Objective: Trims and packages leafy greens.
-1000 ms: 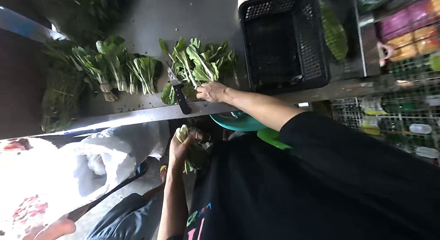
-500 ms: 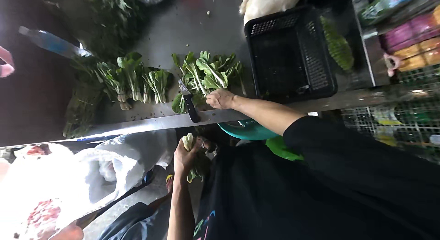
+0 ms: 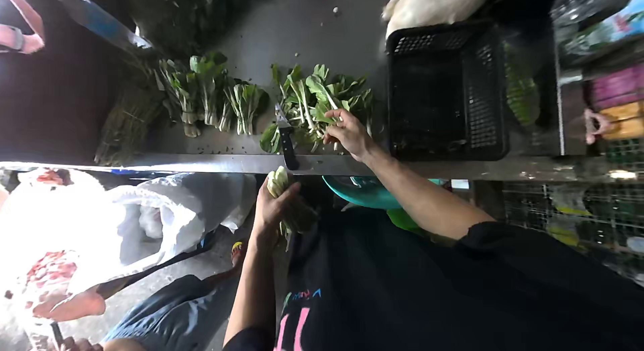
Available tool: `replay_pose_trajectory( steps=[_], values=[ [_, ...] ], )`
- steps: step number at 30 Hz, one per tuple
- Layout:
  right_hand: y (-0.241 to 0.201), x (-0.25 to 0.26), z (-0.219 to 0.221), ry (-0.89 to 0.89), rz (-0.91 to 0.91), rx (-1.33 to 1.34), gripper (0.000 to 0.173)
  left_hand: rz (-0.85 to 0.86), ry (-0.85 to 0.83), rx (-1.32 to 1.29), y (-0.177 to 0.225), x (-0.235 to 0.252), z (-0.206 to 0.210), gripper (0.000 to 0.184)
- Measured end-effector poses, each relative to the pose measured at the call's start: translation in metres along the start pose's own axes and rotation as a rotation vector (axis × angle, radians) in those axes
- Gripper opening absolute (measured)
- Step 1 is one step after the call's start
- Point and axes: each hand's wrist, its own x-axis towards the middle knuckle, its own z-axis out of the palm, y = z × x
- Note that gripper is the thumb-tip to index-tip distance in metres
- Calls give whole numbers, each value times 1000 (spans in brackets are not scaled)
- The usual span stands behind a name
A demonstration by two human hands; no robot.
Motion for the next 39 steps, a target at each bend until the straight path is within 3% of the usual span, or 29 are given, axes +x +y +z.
replay_pose_trajectory(
  steps=[3,6,10,19,24,29,31,34,35,37,39],
  values=[
    [-14,-27,-2,-202,-30,143,35,1,-91,-166,-2,7,6,35],
    [-30,-50,4,-338,-110,-30,30,-11,-166,-241,0,12,13,37],
    [-22,-64,10,-334,-225,-304,27,-44,-103,-283,15,13,32,34],
    [-17,-85,6,-336,-138,-261,33,-102,-145,-420,12,23,54,45],
    [-15,-78,0,-395,-172,-313,24,-62,-198,-325,14,23,60,42],
    [-17,-76,-8,-397,-181,-323,31,40,-86,-216,8,25,65,33],
    [-13,-72,-15,-261,-192,-194,36,102,-9,-26,8,24,62,28],
    [-27,-73,-27,-25,-153,59,17,100,43,305,16,20,57,16],
    [-31,-74,-30,-1,-162,108,16,91,15,372,20,18,56,18],
    [-32,-75,-34,-71,-281,114,28,98,-53,479,24,16,57,29],
    [-34,-78,-32,-213,-424,-30,46,114,-122,566,24,16,59,55]
  ],
)
